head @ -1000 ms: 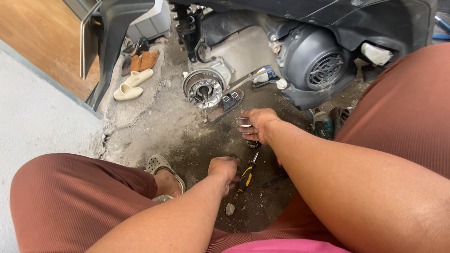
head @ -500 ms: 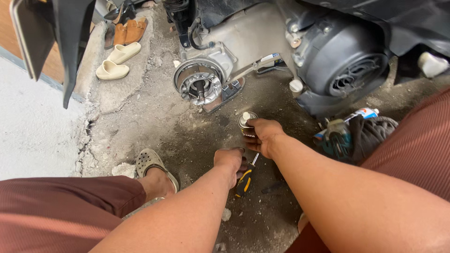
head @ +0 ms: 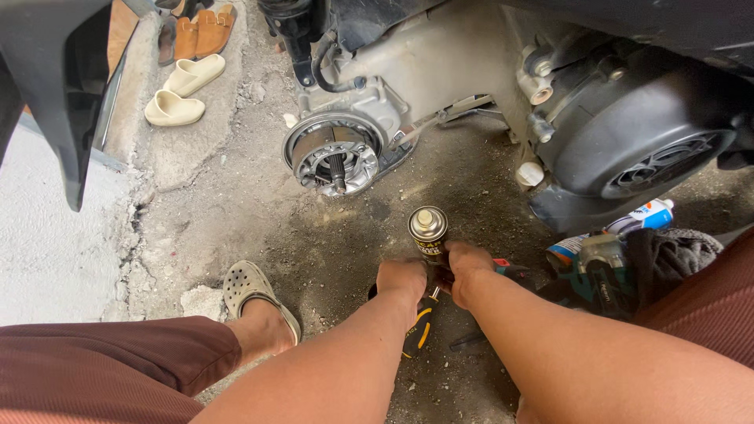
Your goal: The person cleans the motorcycle's rear hub with a spray and cloth, then attempts to fit a wheel onto the hub. They repeatedly try to align the wheel with the hub but do not complete the installation.
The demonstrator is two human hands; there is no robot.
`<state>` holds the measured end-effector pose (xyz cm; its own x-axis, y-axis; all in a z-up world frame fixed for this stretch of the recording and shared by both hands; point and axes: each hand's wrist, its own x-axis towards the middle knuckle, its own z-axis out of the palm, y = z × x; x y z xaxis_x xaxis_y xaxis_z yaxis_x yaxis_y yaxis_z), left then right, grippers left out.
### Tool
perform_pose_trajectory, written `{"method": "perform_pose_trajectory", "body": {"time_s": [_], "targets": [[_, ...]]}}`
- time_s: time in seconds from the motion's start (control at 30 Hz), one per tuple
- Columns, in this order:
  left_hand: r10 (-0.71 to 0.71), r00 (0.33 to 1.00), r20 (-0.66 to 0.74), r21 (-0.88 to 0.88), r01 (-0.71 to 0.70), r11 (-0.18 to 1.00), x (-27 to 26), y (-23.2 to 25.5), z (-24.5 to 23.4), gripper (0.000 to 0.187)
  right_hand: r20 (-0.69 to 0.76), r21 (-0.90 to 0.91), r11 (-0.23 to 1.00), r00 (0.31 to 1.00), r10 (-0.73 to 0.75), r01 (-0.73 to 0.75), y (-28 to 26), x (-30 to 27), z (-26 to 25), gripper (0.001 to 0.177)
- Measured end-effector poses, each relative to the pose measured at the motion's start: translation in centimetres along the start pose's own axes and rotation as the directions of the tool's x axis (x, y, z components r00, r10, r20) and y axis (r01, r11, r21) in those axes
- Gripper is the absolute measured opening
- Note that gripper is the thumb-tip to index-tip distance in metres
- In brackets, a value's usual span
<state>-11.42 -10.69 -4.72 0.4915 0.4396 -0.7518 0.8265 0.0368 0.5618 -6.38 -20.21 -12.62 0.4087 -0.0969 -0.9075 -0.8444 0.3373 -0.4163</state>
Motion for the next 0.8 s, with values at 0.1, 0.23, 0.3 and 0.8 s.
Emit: {"method": "perform_pose_trajectory", "body": {"time_s": [0.1,0.23,0.3,0.8], "targets": [[-0.045,0.999,0.002,0.016,0.045,0.999,0.4,-0.5,-0.1,0.023,-0.080,-0.011,0.997,0.994,0.079,-0.080,1.5,1.1,-0.6,0.020],[-0.090,0.996,-0.002,0.044,0.090,0.995,0.7,-1.5,-0.9,0.025,-0.158,-0.333,0.933,0.984,0.086,-0.135,4.3,1.0,-1.5,0.029],[-0.102,0.995,-0.020,0.050,0.103,0.993,0.9,-2.1,-1.3,0.024,-0.082,-0.494,0.863,0.994,0.073,-0.104,5.3,0.7,-1.9,0.039],[-0.120,0.993,0.007,0.004,0.120,0.993,-0.4,-5.1,-6.0,0.024,0.521,-0.837,-0.196,0.854,0.004,0.511,8.4,2.1,-3.6,0.072]]}}
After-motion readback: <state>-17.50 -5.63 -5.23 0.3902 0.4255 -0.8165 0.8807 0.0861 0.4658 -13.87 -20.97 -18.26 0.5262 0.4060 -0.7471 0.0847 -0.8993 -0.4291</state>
